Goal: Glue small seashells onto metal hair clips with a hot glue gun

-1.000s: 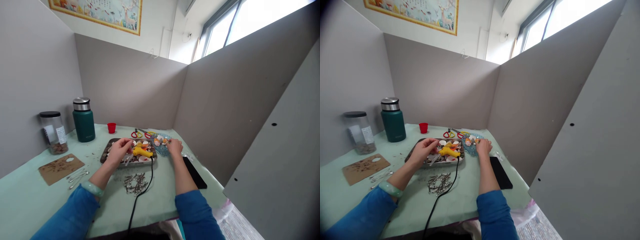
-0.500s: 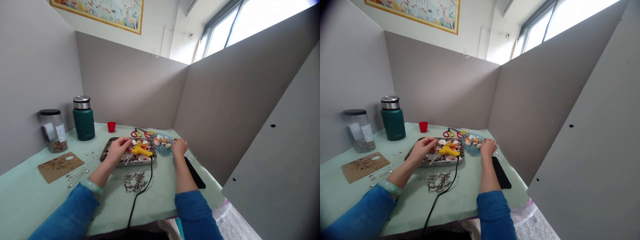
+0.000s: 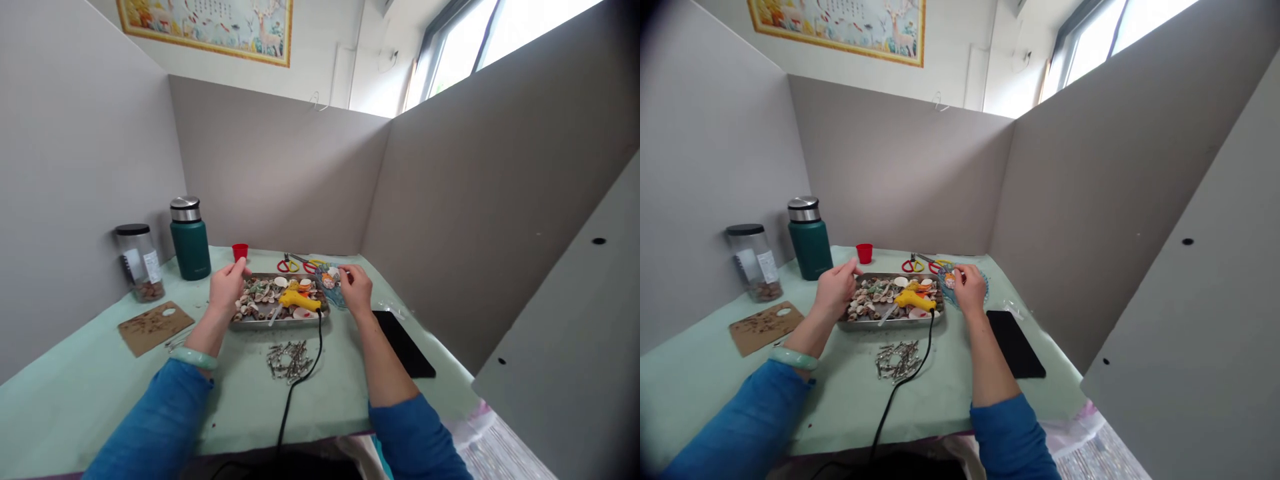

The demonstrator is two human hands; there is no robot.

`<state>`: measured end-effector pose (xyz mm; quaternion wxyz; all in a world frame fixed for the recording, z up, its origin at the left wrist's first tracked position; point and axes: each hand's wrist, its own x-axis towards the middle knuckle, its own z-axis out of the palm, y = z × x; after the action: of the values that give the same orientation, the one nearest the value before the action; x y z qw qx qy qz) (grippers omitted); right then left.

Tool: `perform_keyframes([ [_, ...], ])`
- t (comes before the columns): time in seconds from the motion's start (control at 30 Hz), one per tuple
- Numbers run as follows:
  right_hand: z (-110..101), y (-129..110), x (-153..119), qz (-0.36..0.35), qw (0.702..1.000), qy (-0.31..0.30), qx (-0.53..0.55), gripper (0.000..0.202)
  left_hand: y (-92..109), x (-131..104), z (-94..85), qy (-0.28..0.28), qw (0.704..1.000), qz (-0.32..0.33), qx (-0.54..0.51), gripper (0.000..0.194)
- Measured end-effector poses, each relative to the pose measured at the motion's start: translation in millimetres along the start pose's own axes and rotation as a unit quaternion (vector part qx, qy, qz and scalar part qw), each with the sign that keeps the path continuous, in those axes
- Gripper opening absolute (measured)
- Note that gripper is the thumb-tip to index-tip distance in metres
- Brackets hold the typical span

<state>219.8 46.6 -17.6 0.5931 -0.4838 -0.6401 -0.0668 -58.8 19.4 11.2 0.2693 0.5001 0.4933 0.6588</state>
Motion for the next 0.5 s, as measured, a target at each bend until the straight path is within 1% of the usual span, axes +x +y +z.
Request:
perform_keyframes([
  [0.1, 9.1, -16.2, -10.8, -0.083, 0.992, -0.089, 0.028, 0.022, -1.2, 5.7, -10.0, 0.074, 0.99, 0.058, 0.104, 0.033],
  [0.17, 13.4, -23.4, -17.2, -0.129, 0.981, -0.142, 0.033, 0.021, -2.1, 7.9, -15.3, 0.108, 0.971, 0.098, 0.189, 0.033],
  [0.23, 16.1, -27.0, -21.5, -0.144, 0.975, -0.168, 0.029, 0.021, -3.9, 9.6, -19.8, 0.118, 0.946, 0.116, 0.279, 0.03],
  [0.27, 16.8, -27.7, -22.7, -0.143, 0.975, -0.17, 0.026, 0.021, -5.6, 10.3, -21.4, 0.108, 0.932, 0.12, 0.325, 0.028],
  [0.3, 17.2, -27.9, -23.3, -0.138, 0.976, -0.168, 0.024, 0.021, -7.8, 10.9, -22.5, 0.082, 0.917, 0.121, 0.371, 0.026],
  [0.37, 17.3, -27.3, -23.4, -0.129, 0.978, -0.16, 0.022, 0.021, -13.8, 11.0, -22.4, -0.006, 0.876, 0.141, 0.461, 0.02],
  [0.4, 17.1, -26.9, -23.2, -0.126, 0.98, -0.156, 0.02, 0.022, -17.4, 10.4, -21.2, -0.056, 0.849, 0.152, 0.503, 0.017],
  [0.43, 17.0, -26.5, -22.9, -0.123, 0.98, -0.154, 0.018, 0.022, -21.0, 9.4, -19.3, -0.092, 0.825, 0.152, 0.537, 0.014],
  [0.47, 16.9, -26.2, -22.7, -0.121, 0.98, -0.154, 0.015, 0.022, -24.4, 8.2, -17.0, -0.119, 0.805, 0.143, 0.563, 0.012],
  [0.5, 17.0, -26.1, -22.7, -0.12, 0.98, -0.157, 0.011, 0.022, -27.4, 6.9, -14.6, -0.132, 0.789, 0.134, 0.584, 0.01],
])
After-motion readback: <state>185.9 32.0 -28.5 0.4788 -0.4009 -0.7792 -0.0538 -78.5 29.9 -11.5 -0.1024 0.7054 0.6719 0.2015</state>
